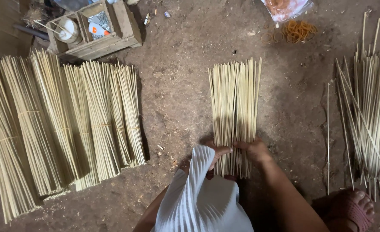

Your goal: The person is sorting and bundling thin bamboo sticks by gathering them into handfuls and tapping them on the floor to align the ends.

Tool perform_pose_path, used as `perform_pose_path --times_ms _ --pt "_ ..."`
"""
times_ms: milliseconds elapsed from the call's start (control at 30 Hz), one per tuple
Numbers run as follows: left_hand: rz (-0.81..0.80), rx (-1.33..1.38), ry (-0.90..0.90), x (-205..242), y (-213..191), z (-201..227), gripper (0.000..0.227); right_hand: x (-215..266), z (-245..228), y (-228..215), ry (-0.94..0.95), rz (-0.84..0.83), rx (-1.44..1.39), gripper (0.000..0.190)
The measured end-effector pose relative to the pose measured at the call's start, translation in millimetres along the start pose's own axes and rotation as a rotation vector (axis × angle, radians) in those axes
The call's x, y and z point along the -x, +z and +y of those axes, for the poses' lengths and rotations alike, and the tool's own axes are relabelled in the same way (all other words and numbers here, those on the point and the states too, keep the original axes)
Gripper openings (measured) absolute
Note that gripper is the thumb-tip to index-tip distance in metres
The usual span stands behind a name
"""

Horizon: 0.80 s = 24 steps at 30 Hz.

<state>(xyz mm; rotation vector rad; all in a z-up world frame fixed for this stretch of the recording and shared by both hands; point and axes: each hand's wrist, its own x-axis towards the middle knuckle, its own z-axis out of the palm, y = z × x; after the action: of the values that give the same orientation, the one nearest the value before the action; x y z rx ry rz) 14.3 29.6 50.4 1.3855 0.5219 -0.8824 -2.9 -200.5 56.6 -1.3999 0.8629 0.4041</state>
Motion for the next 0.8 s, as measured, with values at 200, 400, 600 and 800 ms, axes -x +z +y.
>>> perform_pose_path --times_ms 200,400,600,800 --pt "-0.009 -0.017 -0.013 -7.6 14.7 -20.5 0.086 8.8 -15.8 3.1 -0.021 0.037 0.019 0.045" --pt "0.030 0.005 0.012 -22.7 17.1 -18.7 0.078 58.8 -66.6 17.9 -0.029 0.063 0.018 0.031" --pt "0.063 -0.005 -0.033 -29.9 20.3 -31.2 0.083 57.3 -68.3 16.1 -0.037 0.016 -0.012 0.029" --pt "0.100 -0.062 -0.138 -7.8 30.9 -13.5 0.081 33.1 -32.0 9.8 -0.051 0.041 0.096 0.045"
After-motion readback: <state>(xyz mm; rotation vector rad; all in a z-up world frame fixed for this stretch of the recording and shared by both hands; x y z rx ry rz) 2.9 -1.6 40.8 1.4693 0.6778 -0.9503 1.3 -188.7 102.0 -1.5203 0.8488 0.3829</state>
